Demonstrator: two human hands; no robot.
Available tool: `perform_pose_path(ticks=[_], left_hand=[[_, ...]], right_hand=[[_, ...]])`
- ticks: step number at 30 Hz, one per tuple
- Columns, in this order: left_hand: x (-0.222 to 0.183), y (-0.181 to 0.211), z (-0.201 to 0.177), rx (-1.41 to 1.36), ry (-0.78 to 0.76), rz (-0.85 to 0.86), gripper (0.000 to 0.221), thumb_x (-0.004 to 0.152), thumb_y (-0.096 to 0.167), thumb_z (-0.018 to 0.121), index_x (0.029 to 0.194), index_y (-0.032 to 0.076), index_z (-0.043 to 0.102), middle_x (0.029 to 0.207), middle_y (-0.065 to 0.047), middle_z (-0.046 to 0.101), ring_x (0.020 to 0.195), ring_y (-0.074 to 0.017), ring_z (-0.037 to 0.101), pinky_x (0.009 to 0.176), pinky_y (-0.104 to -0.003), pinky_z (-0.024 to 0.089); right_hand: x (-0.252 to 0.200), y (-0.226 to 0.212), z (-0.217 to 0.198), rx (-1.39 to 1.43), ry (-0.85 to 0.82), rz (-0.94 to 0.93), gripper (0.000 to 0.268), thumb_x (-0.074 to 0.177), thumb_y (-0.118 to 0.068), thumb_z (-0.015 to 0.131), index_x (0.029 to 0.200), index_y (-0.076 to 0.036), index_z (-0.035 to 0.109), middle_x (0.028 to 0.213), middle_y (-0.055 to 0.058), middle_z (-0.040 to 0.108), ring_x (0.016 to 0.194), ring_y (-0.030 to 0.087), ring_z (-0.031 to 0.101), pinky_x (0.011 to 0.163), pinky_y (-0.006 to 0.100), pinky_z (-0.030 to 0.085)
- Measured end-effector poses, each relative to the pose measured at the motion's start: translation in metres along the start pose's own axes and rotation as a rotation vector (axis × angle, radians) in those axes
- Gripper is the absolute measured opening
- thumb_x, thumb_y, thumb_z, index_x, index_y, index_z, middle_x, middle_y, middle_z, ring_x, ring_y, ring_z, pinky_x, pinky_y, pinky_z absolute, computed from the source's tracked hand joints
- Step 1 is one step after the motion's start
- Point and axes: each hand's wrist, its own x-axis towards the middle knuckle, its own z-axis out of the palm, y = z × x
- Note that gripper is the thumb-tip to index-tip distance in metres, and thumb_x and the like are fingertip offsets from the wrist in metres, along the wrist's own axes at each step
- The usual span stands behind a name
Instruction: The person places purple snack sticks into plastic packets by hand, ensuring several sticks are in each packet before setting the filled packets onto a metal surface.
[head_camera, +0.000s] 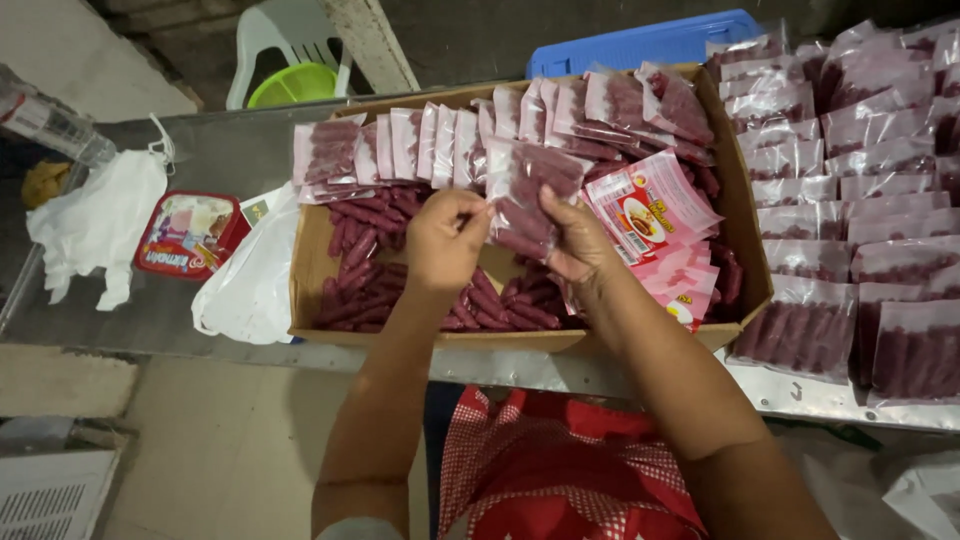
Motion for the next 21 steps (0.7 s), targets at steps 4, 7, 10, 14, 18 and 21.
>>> perform_pose_path(ticks=[4, 7, 10, 14, 18, 21], left_hand=[[0.004, -0.007, -0.008, -0.190, -0.040, -0.224, 0.013, 0.088, 0.006, 0.074, 0.101, 0.009, 0.073, 0.080, -0.002, 0.071, 0.071, -0.0069, 0.061, 0.063, -0.023, 0.056], [0.005, -0.034, -0.008, -0.323, -0.046, -0.237, 0.042, 0.084, -0.005, 0.071, 0.122, 0.006, 0.057, 0.085, -0.001, 0.067, 0.073, -0.0051, 0.063, 0.070, -0.019, 0.054], [-0.001, -0.020, -0.015, -0.298, -0.048, -0.214, 0.063, 0.088, 0.006, 0.076, 0.142, 0.005, 0.042, 0.107, -0.010, 0.062, 0.095, -0.0145, 0.065, 0.080, -0.027, 0.058], [-0.009, -0.003, -0.006, -0.126, -0.106, -0.310, 0.068, 0.094, 0.034, 0.075, 0.144, 0.005, 0.039, 0.110, -0.017, 0.069, 0.094, -0.0224, 0.069, 0.068, -0.032, 0.062], [-0.016, -0.005, 0.015, 0.076, -0.055, -0.340, 0.037, 0.086, 0.052, 0.076, 0.107, 0.021, 0.076, 0.089, -0.001, 0.078, 0.086, -0.0171, 0.074, 0.075, -0.031, 0.057], [-0.011, -0.028, 0.012, 0.176, 0.010, -0.101, 0.034, 0.096, 0.041, 0.069, 0.071, 0.019, 0.061, 0.055, -0.003, 0.059, 0.054, -0.0189, 0.056, 0.052, -0.028, 0.042]], right_hand=[[-0.012, -0.003, 0.021, 0.047, 0.011, 0.035, 0.032, 0.086, -0.028, 0.082, 0.114, -0.015, 0.072, 0.122, 0.018, 0.074, 0.114, 0.046, 0.069, 0.092, 0.076, 0.051], [-0.011, 0.000, 0.017, 0.004, 0.044, 0.014, 0.026, 0.089, -0.015, 0.079, 0.113, -0.013, 0.073, 0.120, 0.019, 0.074, 0.112, 0.046, 0.071, 0.090, 0.076, 0.053], [-0.004, 0.002, 0.017, -0.060, 0.080, 0.017, 0.029, 0.087, -0.022, 0.081, 0.113, -0.013, 0.072, 0.121, 0.017, 0.074, 0.115, 0.043, 0.070, 0.090, 0.074, 0.055], [0.006, 0.016, 0.001, -0.137, 0.104, 0.109, 0.037, 0.089, -0.039, 0.078, 0.114, -0.012, 0.072, 0.118, 0.019, 0.075, 0.109, 0.043, 0.073, 0.088, 0.071, 0.057], [0.015, 0.030, -0.024, -0.233, 0.139, 0.151, 0.035, 0.094, -0.039, 0.073, 0.118, -0.013, 0.069, 0.117, 0.019, 0.074, 0.107, 0.044, 0.073, 0.087, 0.073, 0.057], [0.004, 0.016, 0.013, -0.316, 0.065, 0.188, 0.065, 0.082, -0.069, 0.068, 0.129, -0.023, 0.065, 0.114, 0.011, 0.072, 0.100, 0.032, 0.074, 0.081, 0.062, 0.062]])
